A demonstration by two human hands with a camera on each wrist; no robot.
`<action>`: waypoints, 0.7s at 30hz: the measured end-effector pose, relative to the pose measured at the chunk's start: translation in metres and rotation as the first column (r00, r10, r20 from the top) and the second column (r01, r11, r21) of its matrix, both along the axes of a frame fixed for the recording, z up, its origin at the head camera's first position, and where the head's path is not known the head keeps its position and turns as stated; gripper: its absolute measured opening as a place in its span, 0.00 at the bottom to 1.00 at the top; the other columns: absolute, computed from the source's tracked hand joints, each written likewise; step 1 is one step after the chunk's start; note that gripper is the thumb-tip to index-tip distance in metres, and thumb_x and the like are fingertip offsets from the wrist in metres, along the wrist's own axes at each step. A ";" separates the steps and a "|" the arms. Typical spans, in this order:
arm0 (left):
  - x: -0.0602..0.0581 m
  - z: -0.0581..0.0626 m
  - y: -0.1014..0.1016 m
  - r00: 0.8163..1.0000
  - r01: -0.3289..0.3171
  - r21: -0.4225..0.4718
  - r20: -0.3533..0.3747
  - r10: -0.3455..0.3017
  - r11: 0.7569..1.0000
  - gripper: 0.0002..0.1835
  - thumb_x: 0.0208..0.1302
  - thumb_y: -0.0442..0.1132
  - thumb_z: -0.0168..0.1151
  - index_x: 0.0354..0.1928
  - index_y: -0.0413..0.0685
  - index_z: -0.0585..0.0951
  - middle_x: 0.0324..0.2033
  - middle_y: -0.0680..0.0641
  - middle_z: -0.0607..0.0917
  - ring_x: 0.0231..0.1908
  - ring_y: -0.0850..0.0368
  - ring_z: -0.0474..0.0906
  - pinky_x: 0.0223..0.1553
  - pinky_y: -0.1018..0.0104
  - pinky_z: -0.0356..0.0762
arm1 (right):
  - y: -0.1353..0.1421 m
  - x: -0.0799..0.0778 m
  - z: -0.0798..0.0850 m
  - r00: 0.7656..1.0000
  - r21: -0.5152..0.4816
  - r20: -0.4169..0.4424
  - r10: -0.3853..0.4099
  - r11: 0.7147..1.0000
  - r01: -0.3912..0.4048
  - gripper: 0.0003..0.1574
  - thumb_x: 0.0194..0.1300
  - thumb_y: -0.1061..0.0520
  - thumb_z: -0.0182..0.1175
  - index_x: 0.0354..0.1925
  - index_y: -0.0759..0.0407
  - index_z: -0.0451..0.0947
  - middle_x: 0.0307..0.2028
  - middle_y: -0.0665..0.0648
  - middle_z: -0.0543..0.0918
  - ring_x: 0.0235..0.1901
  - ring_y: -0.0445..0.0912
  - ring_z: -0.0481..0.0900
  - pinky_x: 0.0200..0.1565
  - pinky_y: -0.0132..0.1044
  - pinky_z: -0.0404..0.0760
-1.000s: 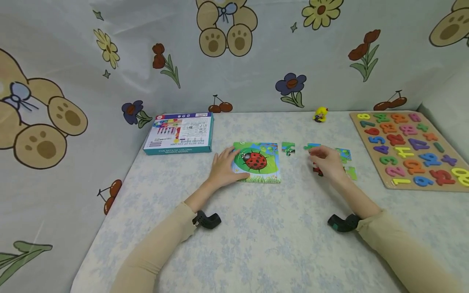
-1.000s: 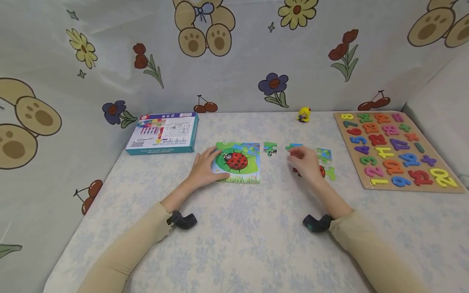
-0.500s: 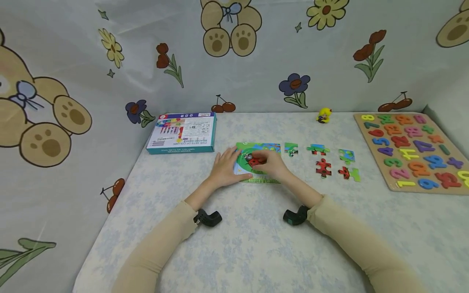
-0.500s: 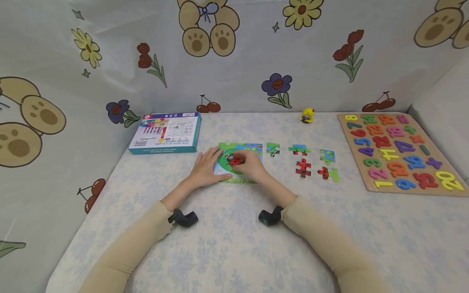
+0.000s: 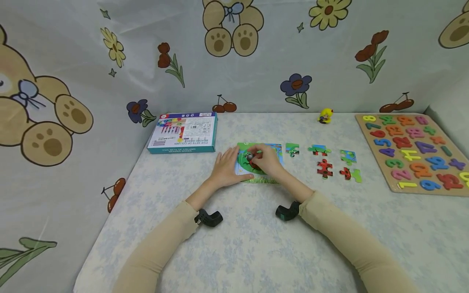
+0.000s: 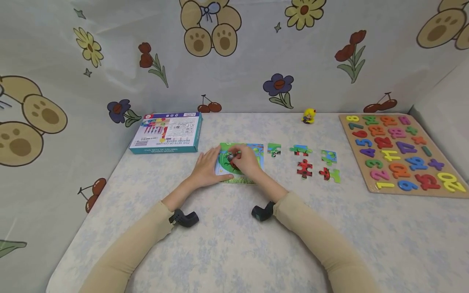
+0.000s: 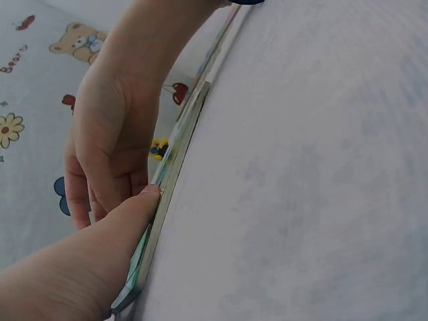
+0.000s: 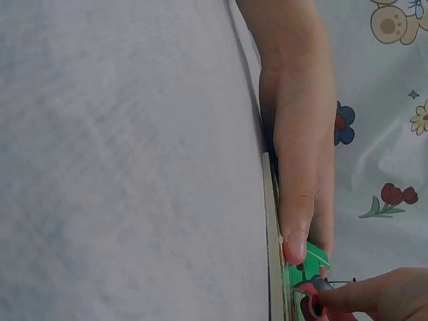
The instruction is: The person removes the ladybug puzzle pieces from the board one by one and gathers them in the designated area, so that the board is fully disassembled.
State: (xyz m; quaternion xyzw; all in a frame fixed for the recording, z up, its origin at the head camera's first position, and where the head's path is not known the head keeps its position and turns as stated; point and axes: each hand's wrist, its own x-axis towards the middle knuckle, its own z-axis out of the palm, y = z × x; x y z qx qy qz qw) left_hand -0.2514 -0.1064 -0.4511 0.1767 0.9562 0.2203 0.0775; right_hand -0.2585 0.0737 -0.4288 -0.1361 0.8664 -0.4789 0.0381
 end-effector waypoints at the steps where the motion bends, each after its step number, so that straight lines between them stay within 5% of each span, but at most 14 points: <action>1: 0.000 0.000 0.000 1.000 -0.002 0.001 0.001 0.002 1.000 0.61 0.52 0.69 0.62 0.76 0.49 0.41 0.76 0.47 0.47 0.76 0.50 0.39 0.74 0.45 0.30 | 0.000 -0.001 0.000 1.000 -0.026 0.001 -0.007 1.000 0.007 0.19 0.62 0.71 0.57 0.52 0.67 0.77 0.47 0.68 0.79 0.42 0.59 0.83 0.40 0.42 0.83; 6: -0.001 0.000 0.000 1.000 0.012 -0.017 -0.015 -0.012 1.000 0.58 0.53 0.69 0.61 0.76 0.50 0.45 0.76 0.48 0.48 0.76 0.49 0.39 0.74 0.44 0.31 | 0.008 -0.001 0.003 0.995 -0.174 0.048 -0.082 0.981 0.089 0.17 0.63 0.69 0.58 0.51 0.66 0.77 0.48 0.67 0.79 0.43 0.58 0.82 0.43 0.43 0.83; 9: -0.001 -0.001 0.001 1.000 0.018 -0.023 -0.018 -0.018 1.000 0.56 0.53 0.70 0.60 0.76 0.51 0.47 0.76 0.48 0.48 0.76 0.48 0.39 0.74 0.44 0.31 | 0.020 -0.001 0.006 0.981 -0.212 0.107 -0.165 0.960 0.184 0.18 0.63 0.66 0.59 0.53 0.64 0.77 0.50 0.65 0.78 0.40 0.50 0.81 0.42 0.39 0.81; 15: -0.001 -0.002 0.001 0.999 0.025 -0.015 -0.036 -0.026 1.000 0.54 0.52 0.69 0.61 0.75 0.52 0.52 0.75 0.47 0.49 0.76 0.48 0.41 0.74 0.44 0.32 | 0.063 0.003 0.010 0.957 -0.177 0.159 -0.242 0.947 0.269 0.21 0.64 0.66 0.58 0.56 0.67 0.75 0.51 0.68 0.76 0.29 0.30 0.77 0.41 0.31 0.79; 21: -0.001 -0.003 0.001 0.997 0.023 0.026 -0.076 -0.021 0.999 0.51 0.50 0.68 0.64 0.73 0.55 0.58 0.74 0.46 0.53 0.75 0.46 0.45 0.73 0.42 0.35 | 0.105 0.018 0.011 0.955 -0.073 0.145 -0.259 0.960 0.271 0.24 0.65 0.66 0.56 0.59 0.67 0.72 0.51 0.69 0.76 0.29 0.26 0.74 0.35 0.26 0.77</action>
